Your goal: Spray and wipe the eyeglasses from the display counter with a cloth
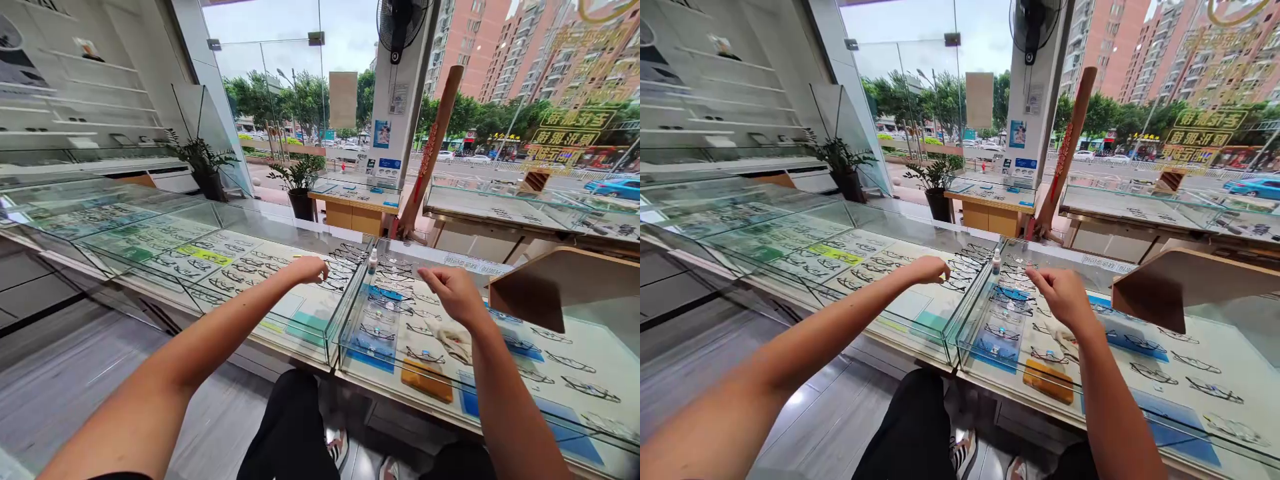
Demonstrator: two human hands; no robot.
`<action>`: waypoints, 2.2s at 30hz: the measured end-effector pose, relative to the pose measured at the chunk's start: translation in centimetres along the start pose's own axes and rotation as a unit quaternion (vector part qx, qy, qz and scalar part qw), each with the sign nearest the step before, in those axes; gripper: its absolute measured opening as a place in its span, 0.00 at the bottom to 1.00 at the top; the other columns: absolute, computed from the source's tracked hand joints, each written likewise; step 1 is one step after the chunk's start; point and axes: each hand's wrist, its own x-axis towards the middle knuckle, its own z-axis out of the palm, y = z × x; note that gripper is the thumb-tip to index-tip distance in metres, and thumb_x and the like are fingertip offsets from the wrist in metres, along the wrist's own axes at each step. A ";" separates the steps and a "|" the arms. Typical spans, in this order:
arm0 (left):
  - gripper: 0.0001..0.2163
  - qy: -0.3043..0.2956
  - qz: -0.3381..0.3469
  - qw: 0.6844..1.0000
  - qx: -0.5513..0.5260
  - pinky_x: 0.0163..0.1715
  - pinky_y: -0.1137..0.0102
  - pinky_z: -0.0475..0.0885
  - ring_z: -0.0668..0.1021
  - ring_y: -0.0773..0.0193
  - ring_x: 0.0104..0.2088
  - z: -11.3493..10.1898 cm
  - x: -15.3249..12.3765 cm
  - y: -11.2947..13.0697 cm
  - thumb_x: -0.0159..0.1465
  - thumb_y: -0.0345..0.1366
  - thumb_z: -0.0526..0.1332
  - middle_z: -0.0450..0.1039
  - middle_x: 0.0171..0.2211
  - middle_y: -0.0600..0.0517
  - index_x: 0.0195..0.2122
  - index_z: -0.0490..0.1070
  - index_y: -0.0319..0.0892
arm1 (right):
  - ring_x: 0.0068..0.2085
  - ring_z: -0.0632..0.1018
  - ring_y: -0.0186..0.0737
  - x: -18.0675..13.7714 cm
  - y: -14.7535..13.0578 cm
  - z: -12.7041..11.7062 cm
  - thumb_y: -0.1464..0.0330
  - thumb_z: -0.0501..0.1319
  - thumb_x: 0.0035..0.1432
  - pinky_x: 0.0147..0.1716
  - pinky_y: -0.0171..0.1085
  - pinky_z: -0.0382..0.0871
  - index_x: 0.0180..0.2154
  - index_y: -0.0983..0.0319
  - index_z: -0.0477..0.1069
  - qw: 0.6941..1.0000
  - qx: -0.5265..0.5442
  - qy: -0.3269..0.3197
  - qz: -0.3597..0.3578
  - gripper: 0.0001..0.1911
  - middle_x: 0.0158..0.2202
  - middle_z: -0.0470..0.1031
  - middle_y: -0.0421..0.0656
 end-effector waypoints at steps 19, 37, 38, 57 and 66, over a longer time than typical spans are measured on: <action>0.07 0.048 0.031 0.996 -0.068 0.34 0.68 0.64 0.77 0.58 0.33 -0.1 -3.0 -0.9 0.59 0.37 0.65 0.80 0.33 0.50 0.34 0.83 0.46 | 0.31 0.71 0.38 -4.1 4.1 3.4 0.63 0.61 0.62 0.34 0.37 0.64 0.41 0.60 0.71 0.993 0.111 0.005 0.030 0.08 0.30 0.72 0.39; 0.18 0.159 0.161 0.685 -0.693 0.48 0.65 0.72 0.80 0.59 0.44 -2.1 8.6 16.0 0.58 0.53 0.73 0.82 0.41 0.48 0.34 0.75 0.43 | 0.38 0.75 0.43 5.3 9.6 6.8 0.72 0.54 0.63 0.41 0.40 0.66 0.38 0.60 0.72 0.994 0.032 0.094 -0.047 0.08 0.36 0.77 0.44; 0.19 0.166 0.161 0.681 -0.695 0.47 0.66 0.71 0.79 0.60 0.42 -1.8 9.6 16.7 0.58 0.54 0.73 0.81 0.40 0.48 0.35 0.75 0.43 | 0.40 0.76 0.44 5.6 10.3 7.2 0.72 0.53 0.64 0.42 0.41 0.66 0.39 0.60 0.73 0.992 0.013 0.116 -0.047 0.10 0.38 0.78 0.46; 0.16 0.141 0.184 0.656 -0.718 0.46 0.64 0.76 0.77 0.62 0.40 1.7 11.4 18.9 0.62 0.50 0.72 0.75 0.38 0.50 0.37 0.75 0.42 | 0.33 0.70 0.38 4.4 11.3 8.6 0.62 0.61 0.62 0.34 0.36 0.64 0.34 0.61 0.76 0.970 0.212 0.105 0.057 0.10 0.30 0.75 0.41; 0.16 0.164 0.177 0.669 -0.703 0.44 0.65 0.77 0.77 0.61 0.40 1.8 11.4 18.5 0.64 0.52 0.69 0.75 0.39 0.50 0.38 0.73 0.43 | 0.26 0.68 0.36 4.3 11.6 7.2 0.61 0.61 0.62 0.31 0.36 0.61 0.34 0.60 0.74 0.977 0.143 0.129 0.091 0.10 0.22 0.69 0.36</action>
